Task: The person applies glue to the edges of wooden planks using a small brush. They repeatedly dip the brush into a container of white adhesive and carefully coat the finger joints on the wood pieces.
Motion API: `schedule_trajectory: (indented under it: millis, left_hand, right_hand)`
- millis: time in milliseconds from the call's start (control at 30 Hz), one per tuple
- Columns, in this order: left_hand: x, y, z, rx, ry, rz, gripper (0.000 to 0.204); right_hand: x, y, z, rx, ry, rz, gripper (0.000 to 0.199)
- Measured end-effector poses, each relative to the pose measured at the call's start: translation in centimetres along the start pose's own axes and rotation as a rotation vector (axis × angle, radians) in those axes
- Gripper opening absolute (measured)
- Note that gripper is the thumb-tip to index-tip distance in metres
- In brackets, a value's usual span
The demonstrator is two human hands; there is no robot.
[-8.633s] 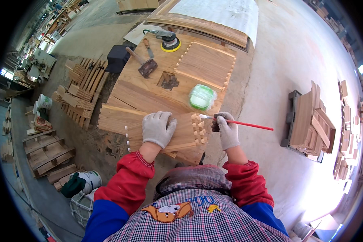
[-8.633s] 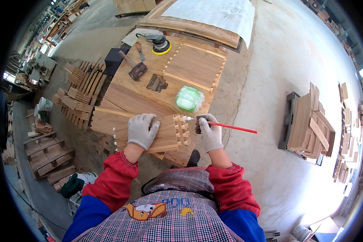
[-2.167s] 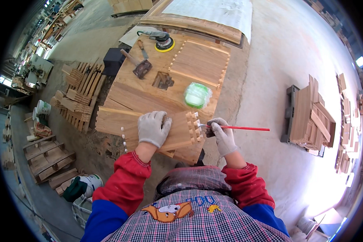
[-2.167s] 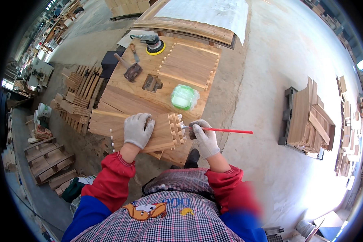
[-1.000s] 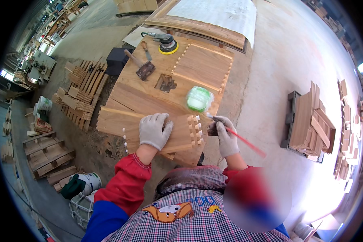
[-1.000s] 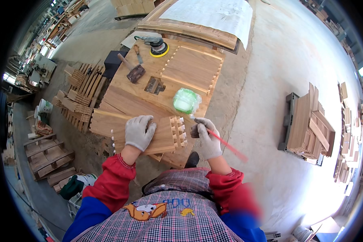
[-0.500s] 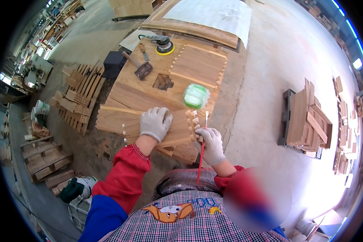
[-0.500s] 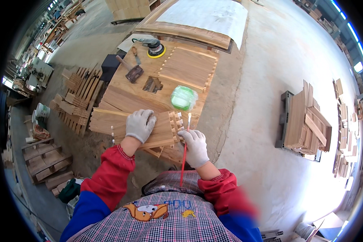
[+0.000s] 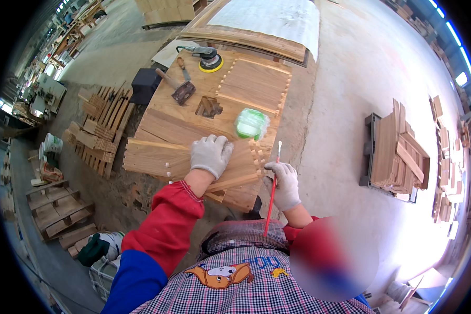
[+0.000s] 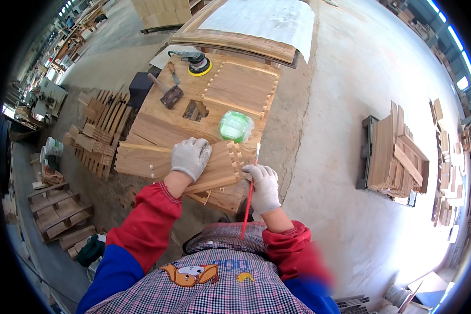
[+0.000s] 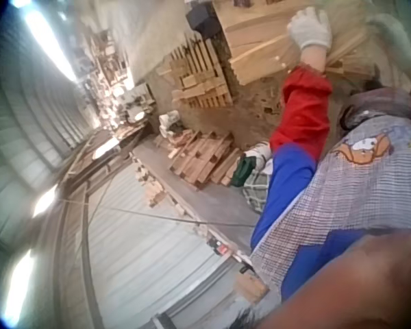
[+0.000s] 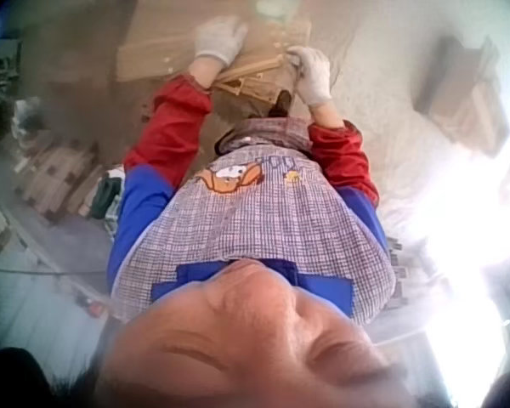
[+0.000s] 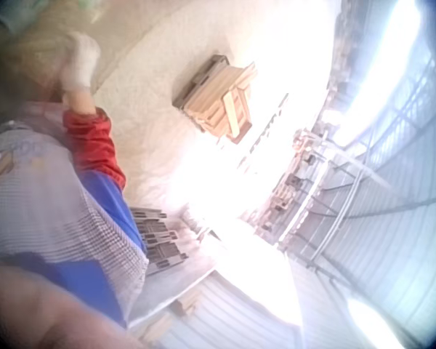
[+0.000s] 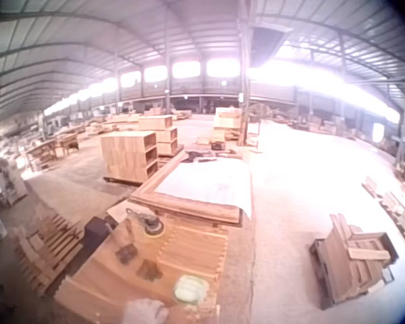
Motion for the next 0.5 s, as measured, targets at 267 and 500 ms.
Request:
schedule_trajectory:
  millis: [267,500]
  left_hand:
    - [0.0,0.0,0.1,-0.008,-0.009,0.064,0.026]
    - [-0.1,-0.1,0.1,-0.005,0.041,0.134,0.026]
  right_hand:
    - [-0.5,1.4,-2.1,0.196,0.041,-0.646,0.034]
    - [0.7,2.6,-3.3,0.438,0.006,-0.973,0.020]
Point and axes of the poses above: each hand's wrist, its own z-axis away from the middle knuckle, its own x-axis out of the palm, y = z × x, the point moved 4 cm from there along -z, towards the middle knuckle, and after that the axes turned 7 degrees about -y, right-handed, at the moved point
